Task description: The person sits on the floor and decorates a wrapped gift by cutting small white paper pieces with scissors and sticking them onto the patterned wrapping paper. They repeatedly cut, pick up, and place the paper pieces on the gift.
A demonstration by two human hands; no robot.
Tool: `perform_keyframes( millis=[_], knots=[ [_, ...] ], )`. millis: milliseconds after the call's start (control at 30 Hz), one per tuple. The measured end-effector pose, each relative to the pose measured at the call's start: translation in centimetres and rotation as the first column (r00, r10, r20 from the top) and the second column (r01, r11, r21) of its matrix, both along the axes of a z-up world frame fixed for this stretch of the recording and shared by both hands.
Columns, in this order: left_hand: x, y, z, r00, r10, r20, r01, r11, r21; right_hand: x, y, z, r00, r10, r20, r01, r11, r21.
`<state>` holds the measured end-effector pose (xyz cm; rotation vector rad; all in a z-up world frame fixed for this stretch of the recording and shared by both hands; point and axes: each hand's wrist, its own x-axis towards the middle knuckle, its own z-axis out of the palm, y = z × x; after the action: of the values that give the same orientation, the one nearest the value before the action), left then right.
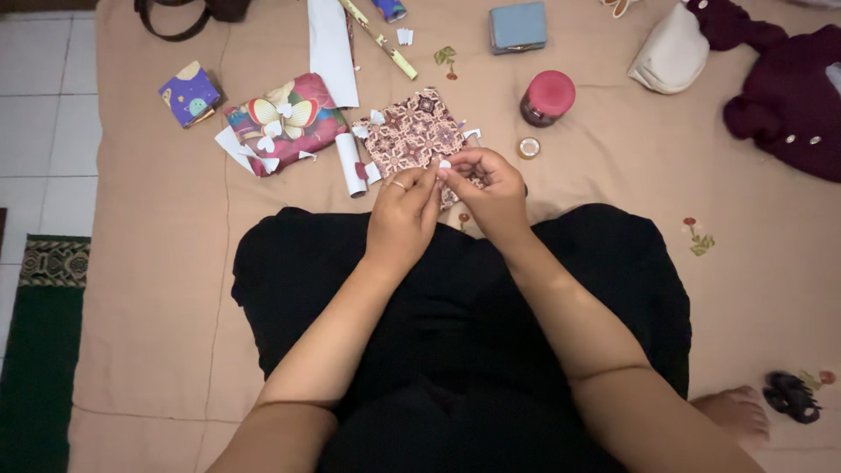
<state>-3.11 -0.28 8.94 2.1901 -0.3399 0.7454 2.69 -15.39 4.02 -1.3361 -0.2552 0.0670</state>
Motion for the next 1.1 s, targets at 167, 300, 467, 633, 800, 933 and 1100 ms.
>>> perform_keyframes(
  millis=[167, 300, 467, 633, 800, 933, 1100],
  knots=[
    [0.0, 0.0, -0.1, 0.991, -0.102, -0.084, 0.083, 0.975, -0.204, -0.3, -1.0, 1.7, 0.998, 0.065, -0.016, -0.064, 0.994, 0.084],
    [0.3, 0.1, -0.5, 0.967, -0.176, -0.185, 0.096, 0.922, -0.375, -0.2, -1.6, 2.3, 0.995, 0.094, 0.023, -0.096, 0.993, 0.063],
    [0.4, 0.4, -0.9, 0.942, -0.265, -0.208, 0.141, 0.871, -0.471, -0.3, -2.0, 2.7, 0.992, 0.128, -0.011, -0.126, 0.987, 0.103],
    [0.7, 0.4, -1.6, 0.885, -0.371, -0.282, 0.093, 0.734, -0.673, -0.4, -2.0, 3.1, 0.988, 0.142, -0.064, -0.131, 0.980, 0.150],
    [0.7, -0.1, -2.5, 0.849, -0.445, -0.285, 0.001, 0.540, -0.841, -0.5, -1.9, 3.2, 0.973, 0.174, -0.148, -0.147, 0.973, 0.179],
    [0.4, -0.4, -2.4, 0.847, -0.460, -0.264, -0.012, 0.481, -0.877, -0.5, -1.9, 3.2, 0.971, 0.187, -0.145, -0.163, 0.973, 0.162],
    [0.5, -0.2, -1.6, 0.765, -0.609, -0.208, -0.050, 0.266, -0.963, -0.4, -2.2, 3.1, 0.959, 0.232, -0.162, -0.195, 0.957, 0.215]
  ],
)
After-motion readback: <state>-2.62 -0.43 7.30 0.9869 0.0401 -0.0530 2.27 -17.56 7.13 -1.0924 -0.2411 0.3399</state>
